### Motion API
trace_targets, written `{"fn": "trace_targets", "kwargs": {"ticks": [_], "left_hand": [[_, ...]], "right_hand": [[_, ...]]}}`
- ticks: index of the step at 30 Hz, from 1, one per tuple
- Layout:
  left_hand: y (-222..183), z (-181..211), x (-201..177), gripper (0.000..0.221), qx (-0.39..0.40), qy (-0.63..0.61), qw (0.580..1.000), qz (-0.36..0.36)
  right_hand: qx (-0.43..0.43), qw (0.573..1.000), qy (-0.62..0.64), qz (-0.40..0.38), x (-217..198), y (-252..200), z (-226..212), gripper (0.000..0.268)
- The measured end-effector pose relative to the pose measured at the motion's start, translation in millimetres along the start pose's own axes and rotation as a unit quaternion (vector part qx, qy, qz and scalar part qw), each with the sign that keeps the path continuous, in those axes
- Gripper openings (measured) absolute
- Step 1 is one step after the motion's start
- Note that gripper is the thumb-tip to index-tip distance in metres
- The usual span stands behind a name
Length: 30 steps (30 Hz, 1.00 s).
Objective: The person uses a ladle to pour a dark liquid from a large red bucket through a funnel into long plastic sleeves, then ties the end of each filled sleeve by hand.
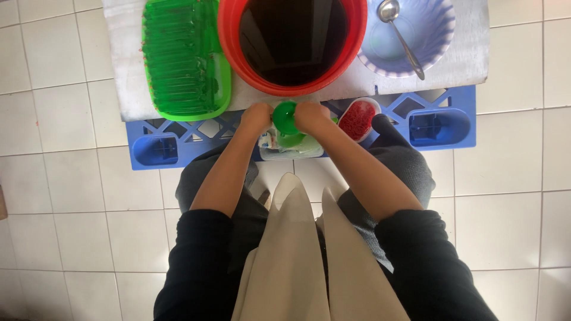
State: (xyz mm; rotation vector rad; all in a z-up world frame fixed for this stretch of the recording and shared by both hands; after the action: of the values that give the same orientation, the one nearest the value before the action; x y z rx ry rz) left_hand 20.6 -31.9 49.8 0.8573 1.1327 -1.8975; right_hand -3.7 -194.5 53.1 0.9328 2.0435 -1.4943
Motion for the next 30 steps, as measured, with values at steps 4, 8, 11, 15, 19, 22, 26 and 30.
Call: {"fn": "trace_targets", "kwargs": {"ticks": [4, 8, 11, 15, 19, 22, 26, 30], "left_hand": [[-25, 23, -40, 0.013, 0.034, -0.088, 0.995, 0.015], [-70, 42, -95, 0.011, 0.028, -0.137, 0.989, 0.054], [-87, 54, -125, 0.014, 0.028, -0.183, 0.977, 0.103], [-88, 50, -124, 0.045, 0.012, -0.349, 0.927, 0.134], [-69, 50, -115, 0.033, -0.028, -0.387, 0.908, 0.162], [-53, 53, -116, 0.029, -0.037, -0.391, 0.909, 0.142], [-38, 53, -111, 0.033, -0.033, -0.386, 0.912, 0.133], [-34, 64, -118, 0.039, -0.007, -0.403, 0.906, 0.133]], "right_hand": [[-0.014, 0.999, 0.006, 0.044, -29, -12, 18, 0.031], [-0.1, 0.984, 0.06, 0.137, -73, -35, 25, 0.028], [-0.108, 0.97, 0.125, 0.18, -111, -78, 14, 0.028], [-0.061, 0.944, 0.242, 0.215, -144, -139, -3, 0.033], [-0.106, 0.909, 0.298, 0.27, -124, -123, 13, 0.034], [-0.169, 0.87, 0.318, 0.336, -132, -112, 7, 0.033], [-0.224, 0.847, 0.32, 0.361, -138, -97, 2, 0.031], [-0.194, 0.862, 0.318, 0.344, -147, -83, -1, 0.032]]}}
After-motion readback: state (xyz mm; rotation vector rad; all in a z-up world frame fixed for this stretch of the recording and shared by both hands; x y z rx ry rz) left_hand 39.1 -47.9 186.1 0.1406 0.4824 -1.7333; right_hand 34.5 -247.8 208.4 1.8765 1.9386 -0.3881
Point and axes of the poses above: each hand's wrist, its own y-axis towards the middle knuckle, its own x-axis out of the palm, z = x × y, the point moved 6 cm from there along y, towards the middle knuckle
